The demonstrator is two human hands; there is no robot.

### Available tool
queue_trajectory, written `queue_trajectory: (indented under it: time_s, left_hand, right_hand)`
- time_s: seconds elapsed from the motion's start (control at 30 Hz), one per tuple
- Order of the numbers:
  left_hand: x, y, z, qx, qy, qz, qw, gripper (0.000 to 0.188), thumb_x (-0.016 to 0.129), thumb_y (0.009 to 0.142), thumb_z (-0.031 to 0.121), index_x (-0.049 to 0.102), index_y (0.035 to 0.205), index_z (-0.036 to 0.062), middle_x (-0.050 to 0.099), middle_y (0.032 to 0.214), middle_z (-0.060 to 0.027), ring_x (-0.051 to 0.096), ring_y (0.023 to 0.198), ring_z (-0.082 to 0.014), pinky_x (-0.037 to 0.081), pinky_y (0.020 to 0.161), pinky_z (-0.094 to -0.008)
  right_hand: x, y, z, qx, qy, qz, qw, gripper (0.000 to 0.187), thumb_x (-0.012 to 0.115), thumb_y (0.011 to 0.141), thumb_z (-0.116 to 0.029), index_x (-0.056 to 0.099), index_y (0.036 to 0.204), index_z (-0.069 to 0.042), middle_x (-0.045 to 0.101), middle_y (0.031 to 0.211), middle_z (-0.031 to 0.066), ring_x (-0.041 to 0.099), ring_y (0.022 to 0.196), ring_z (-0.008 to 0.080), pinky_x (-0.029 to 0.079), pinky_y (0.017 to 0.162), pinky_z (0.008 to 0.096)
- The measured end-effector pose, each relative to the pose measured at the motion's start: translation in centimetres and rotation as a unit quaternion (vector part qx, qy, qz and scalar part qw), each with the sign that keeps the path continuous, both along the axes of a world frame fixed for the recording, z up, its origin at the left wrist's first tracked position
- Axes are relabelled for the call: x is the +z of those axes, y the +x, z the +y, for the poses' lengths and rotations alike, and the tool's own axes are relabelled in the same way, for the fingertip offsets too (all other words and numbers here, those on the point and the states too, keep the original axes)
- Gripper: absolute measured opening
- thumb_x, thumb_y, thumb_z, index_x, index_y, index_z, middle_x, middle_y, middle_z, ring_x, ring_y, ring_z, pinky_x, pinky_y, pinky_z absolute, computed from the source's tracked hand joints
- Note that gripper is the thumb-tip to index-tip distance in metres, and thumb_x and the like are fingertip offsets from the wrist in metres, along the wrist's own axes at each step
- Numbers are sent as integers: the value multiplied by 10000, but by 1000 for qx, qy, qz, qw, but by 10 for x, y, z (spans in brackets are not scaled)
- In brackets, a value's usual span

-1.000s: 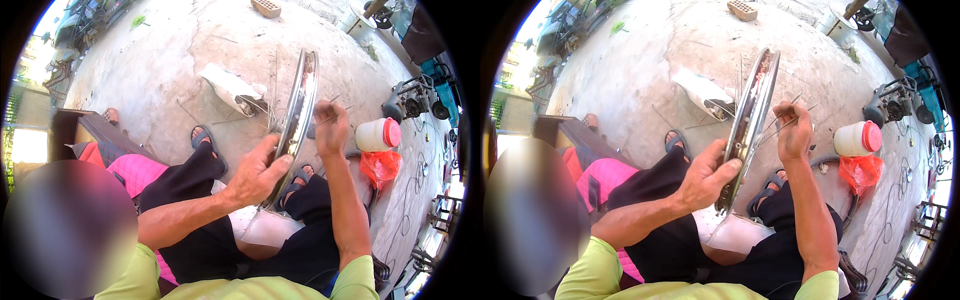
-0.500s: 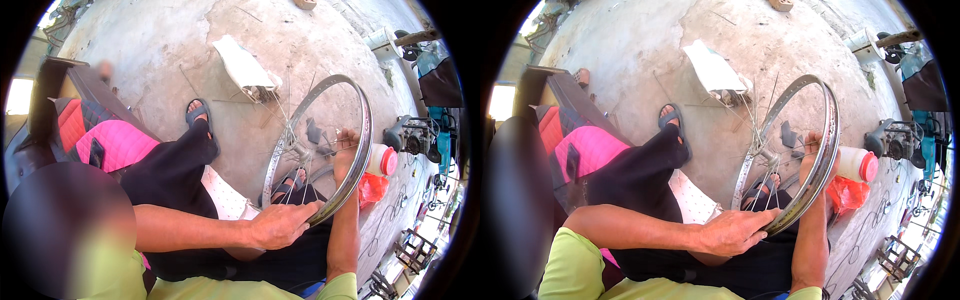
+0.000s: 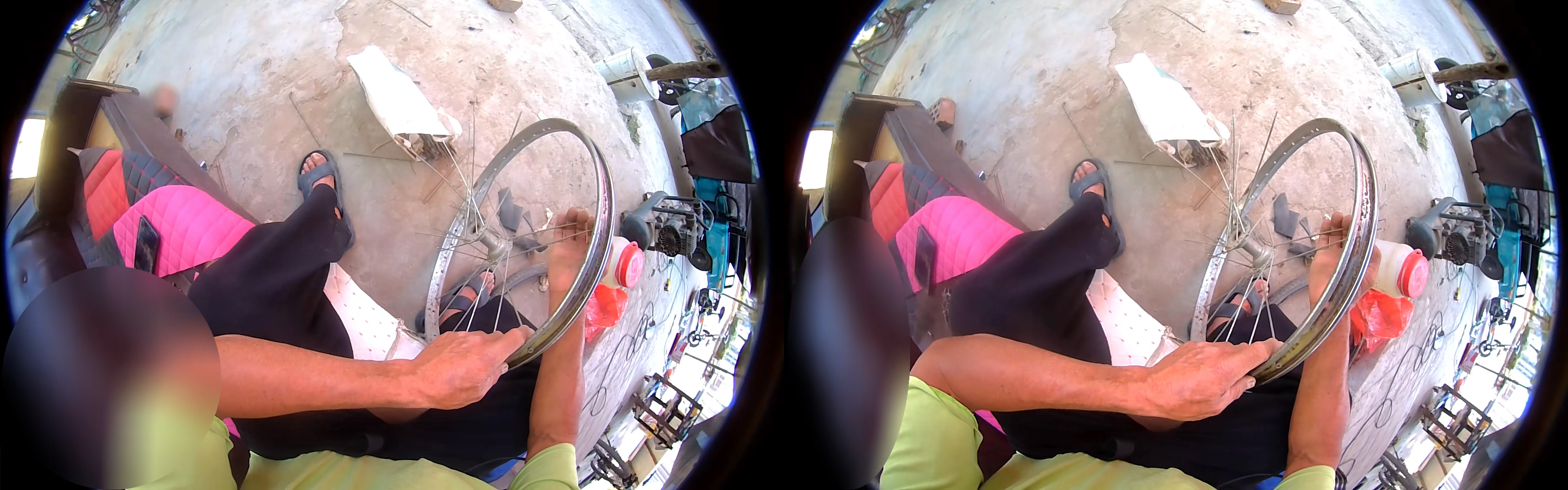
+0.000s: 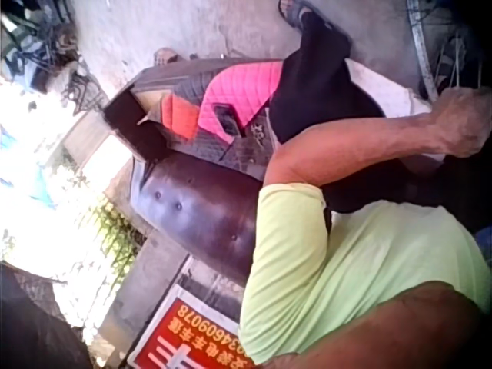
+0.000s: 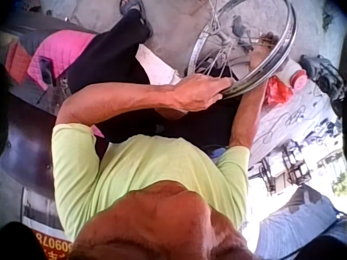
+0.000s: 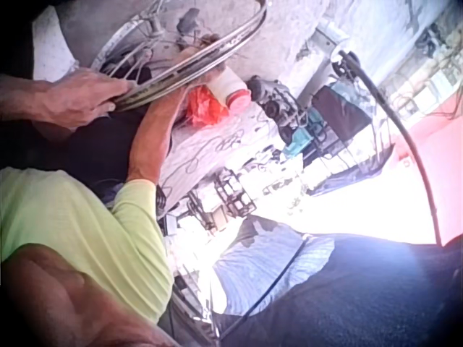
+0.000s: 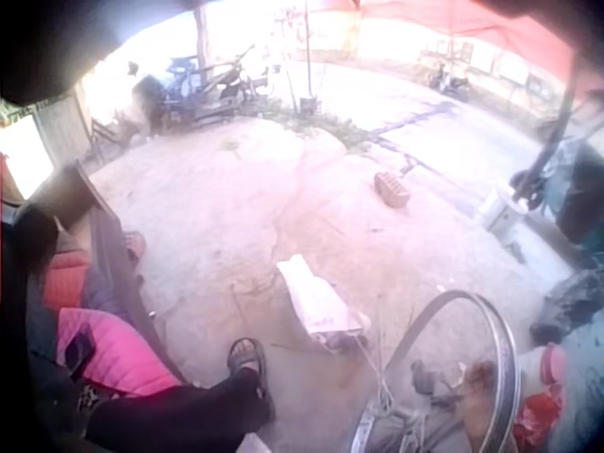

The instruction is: The person inserts metal spokes into a bicycle rim and secures them with small nuts. They repeatedly pick up spokes and nuts from a nearby surface, thread the spokes through the rim holes, and tighten the nuts by hand.

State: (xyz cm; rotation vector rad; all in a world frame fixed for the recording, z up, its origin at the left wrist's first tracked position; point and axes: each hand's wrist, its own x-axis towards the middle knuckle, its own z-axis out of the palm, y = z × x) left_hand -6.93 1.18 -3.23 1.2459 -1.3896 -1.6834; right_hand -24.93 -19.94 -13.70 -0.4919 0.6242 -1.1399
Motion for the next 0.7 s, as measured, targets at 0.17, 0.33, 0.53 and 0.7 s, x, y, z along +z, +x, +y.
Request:
queue_trajectory:
  time_s: [0.17,0.33,0.53,0.7]
  left_hand:
    - [-3,-4,2,18,-24,-1,1000,476,552,942,94,372,1376,23,656,976,-245,638,912,-452,497,760,-532]
    - [1,0,0,22,-28,3,999,437,539,935,83,373,1338,46,667,927,-234,640,880,-461,486,740,-545]
    - [4,3,-4,-6,-27,-15,1000,439,548,951,114,379,1350,45,662,939,-239,633,890,-469,477,754,-549]
    - [2,0,-8,-27,-16,-34,999,455,567,949,150,387,1356,56,660,983,-243,626,920,-470,469,770,-553]
  right_hand:
    - [-17,-9,2,-18,-54,111,992,492,563,943,-386,595,1285,-33,629,1281,118,546,1248,273,364,1119,410]
    - [-20,6,0,-85,-63,181,978,392,547,965,-266,609,1252,-6,655,1213,158,618,1137,279,443,1046,433]
    - [-25,25,7,-55,-115,170,977,161,745,881,-68,636,997,-88,645,892,28,621,810,142,529,795,321]
    - [-43,12,1,-56,-84,195,976,232,588,949,-187,612,1107,-18,666,877,109,664,783,214,567,784,349]
